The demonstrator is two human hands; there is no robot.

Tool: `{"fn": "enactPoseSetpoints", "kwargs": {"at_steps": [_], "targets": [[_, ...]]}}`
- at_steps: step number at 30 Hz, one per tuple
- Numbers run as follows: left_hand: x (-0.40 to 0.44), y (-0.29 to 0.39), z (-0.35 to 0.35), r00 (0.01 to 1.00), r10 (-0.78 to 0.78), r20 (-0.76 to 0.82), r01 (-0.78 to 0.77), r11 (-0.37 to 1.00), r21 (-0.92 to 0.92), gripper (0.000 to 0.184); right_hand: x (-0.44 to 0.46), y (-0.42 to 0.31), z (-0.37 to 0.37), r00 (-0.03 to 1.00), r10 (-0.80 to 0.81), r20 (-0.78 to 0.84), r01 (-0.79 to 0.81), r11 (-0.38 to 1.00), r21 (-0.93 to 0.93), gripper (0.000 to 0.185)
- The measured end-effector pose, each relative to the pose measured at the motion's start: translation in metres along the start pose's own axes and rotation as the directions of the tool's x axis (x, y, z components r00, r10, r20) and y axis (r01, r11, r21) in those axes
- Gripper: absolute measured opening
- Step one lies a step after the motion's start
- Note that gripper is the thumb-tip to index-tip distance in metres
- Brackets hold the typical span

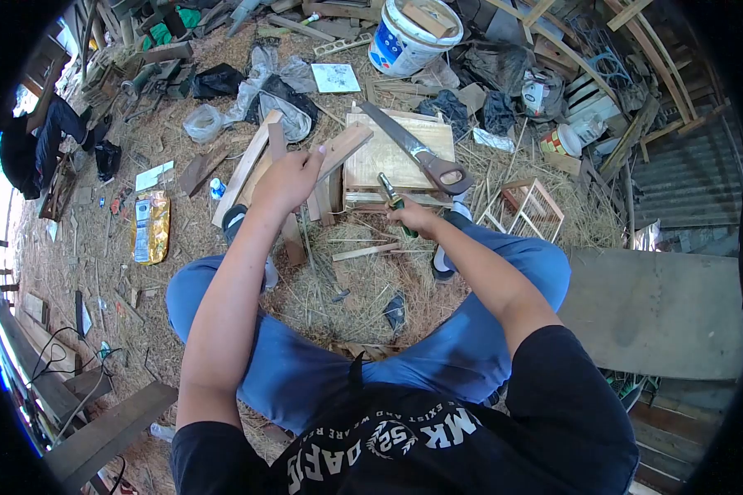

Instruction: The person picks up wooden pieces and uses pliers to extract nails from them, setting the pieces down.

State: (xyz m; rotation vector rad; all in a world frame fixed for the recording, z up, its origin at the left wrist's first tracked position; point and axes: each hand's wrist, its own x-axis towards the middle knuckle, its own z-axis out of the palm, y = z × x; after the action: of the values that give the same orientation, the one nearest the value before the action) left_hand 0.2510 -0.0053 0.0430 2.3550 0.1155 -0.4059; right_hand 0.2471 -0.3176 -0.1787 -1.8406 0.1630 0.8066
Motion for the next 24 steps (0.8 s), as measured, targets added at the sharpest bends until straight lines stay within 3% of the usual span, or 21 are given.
{"fn": "enactPoseSetpoints", "kwargs": {"at_steps": [2,6,9,18,20,21,22,24], "targets": [[0.006,-0.007,0.003,0.997,0.069,-0.029,-0.068,0.997,0.024,0.069,0.001,0.000,-0.001,1.000,-0.005,0.004,0.005,1.000,0.000,0.034],[0.000,0.000,-0.001,0.999,-0.007,0.053,0.007,1.000,0.001,0.069,0.001,-0.002,-0.004,0.998,-0.009,0.069,0.005,0.998,0.066,0.032],[0.004,-0.008,0.006,0.992,0.096,-0.083,-0.091,0.994,0.060,0.069,-0.004,-0.008,-0.004,0.997,0.001,0.078,-0.014,0.987,0.157,0.034],[-0.006,0.004,-0.008,0.999,0.007,0.031,-0.007,1.000,0.001,0.070,-0.019,-0.018,-0.003,0.998,0.021,0.066,-0.035,0.977,0.210,0.042],[0.000,-0.004,-0.002,1.000,0.010,0.027,-0.009,0.999,-0.040,0.067,-0.045,-0.057,0.002,0.998,0.046,0.045,-0.054,0.978,0.202,0.044],[0.002,-0.008,0.001,0.999,-0.011,0.045,0.018,0.988,-0.152,0.063,-0.058,-0.076,0.002,0.998,0.027,0.049,-0.039,0.963,0.266,0.046],[0.002,-0.007,-0.001,0.999,-0.008,0.039,0.014,0.988,-0.152,0.063,-0.068,-0.093,0.001,0.999,0.010,0.051,-0.027,0.944,0.328,0.047],[0.001,-0.007,-0.003,0.984,-0.055,0.172,0.118,0.916,-0.384,0.059,-0.092,-0.130,-0.002,0.997,-0.044,0.057,0.022,0.940,0.339,0.052]]}}
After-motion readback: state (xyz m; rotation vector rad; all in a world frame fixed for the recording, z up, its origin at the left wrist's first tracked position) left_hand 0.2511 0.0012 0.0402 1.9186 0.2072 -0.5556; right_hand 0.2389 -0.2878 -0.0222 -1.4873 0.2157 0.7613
